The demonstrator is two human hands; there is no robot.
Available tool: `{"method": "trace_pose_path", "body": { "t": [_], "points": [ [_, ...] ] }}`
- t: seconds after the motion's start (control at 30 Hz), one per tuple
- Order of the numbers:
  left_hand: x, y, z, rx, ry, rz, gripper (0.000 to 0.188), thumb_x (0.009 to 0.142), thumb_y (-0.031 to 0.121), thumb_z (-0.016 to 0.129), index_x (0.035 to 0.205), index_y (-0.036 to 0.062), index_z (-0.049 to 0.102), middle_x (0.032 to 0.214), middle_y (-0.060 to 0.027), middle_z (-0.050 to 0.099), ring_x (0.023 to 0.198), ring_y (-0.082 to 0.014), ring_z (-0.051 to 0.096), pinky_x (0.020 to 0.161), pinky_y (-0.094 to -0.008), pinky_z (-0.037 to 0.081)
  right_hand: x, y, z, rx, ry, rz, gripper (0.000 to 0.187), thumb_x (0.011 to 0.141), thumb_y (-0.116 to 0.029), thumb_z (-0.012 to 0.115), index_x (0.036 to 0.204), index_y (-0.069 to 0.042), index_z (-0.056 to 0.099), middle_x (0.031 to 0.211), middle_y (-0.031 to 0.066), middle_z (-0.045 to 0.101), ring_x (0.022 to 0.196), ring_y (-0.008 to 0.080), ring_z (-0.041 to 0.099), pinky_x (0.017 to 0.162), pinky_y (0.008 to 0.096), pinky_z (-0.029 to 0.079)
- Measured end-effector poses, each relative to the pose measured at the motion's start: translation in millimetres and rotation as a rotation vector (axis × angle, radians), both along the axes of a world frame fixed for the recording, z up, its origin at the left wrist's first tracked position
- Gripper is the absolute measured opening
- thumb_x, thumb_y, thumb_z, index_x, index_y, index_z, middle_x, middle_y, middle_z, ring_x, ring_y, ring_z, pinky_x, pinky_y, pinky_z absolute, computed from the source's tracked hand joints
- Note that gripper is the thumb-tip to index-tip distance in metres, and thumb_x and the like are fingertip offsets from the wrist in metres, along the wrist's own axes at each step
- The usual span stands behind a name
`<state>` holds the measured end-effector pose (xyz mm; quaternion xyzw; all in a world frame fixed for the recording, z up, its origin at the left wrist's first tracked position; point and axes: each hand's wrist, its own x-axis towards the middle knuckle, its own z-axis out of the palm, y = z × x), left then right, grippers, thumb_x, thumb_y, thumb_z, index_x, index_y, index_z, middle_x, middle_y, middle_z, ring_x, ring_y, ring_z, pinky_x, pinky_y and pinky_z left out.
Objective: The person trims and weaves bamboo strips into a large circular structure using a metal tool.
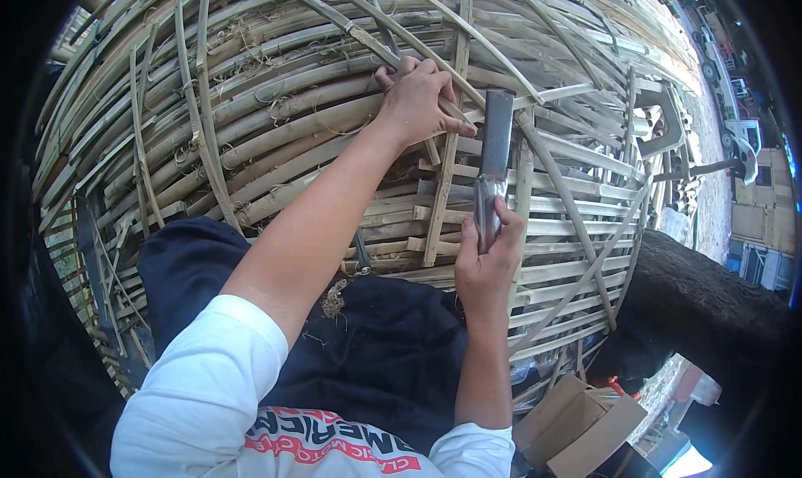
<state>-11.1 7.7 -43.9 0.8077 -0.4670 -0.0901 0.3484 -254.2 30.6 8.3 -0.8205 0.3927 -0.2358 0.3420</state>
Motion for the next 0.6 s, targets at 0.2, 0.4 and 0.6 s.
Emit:
{"method": "trace_pose_path", "body": {
  "t": [0.2,0.4,0.6],
  "points": [
    [-3.0,-8.1,12.3,0.131,-0.09,0.019,0.08,0.049,0.076,0.082,0.1,0.0147,0.07,0.117,-0.0053,0.06,0.127,-0.0263,0.043,0.107,-0.0629,0.019,-8.8,-12.2,0.7,0.0,-0.099,-0.02,0.038,0.094,-0.007,0.065,0.127,0.0,0.048,0.109,0.0257,0.063,0.093,0.0319,0.066,0.082,0.0398,0.052],
    [-14.9,-13.0,17.3,0.077,-0.378,0.143,0.095,0.047,0.078,0.081,0.112,0.0131,0.056,0.122,-0.0059,0.053,0.123,-0.0266,0.043,0.107,-0.0619,0.02,-21.6,-19.5,8.6,0.059,-0.095,-0.053,0.037,0.094,-0.011,0.065,0.126,-0.001,0.049,0.111,0.0299,0.063,0.096,0.0428,0.066,0.083,0.0452,0.052],
    [21.4,-29.6,18.2,0.112,-0.646,-0.329,0.112,0.065,0.08,0.068,0.158,0.0307,0.029,0.165,-0.0198,0.015,0.157,-0.0324,-0.001,0.121,-0.0636,0.004,-25.0,-22.2,6.8,0.064,-0.103,-0.027,0.036,0.093,-0.009,0.064,0.126,-0.001,0.05,0.113,0.03,0.064,0.097,0.0451,0.066,0.082,0.0456,0.052]
  ]
}}
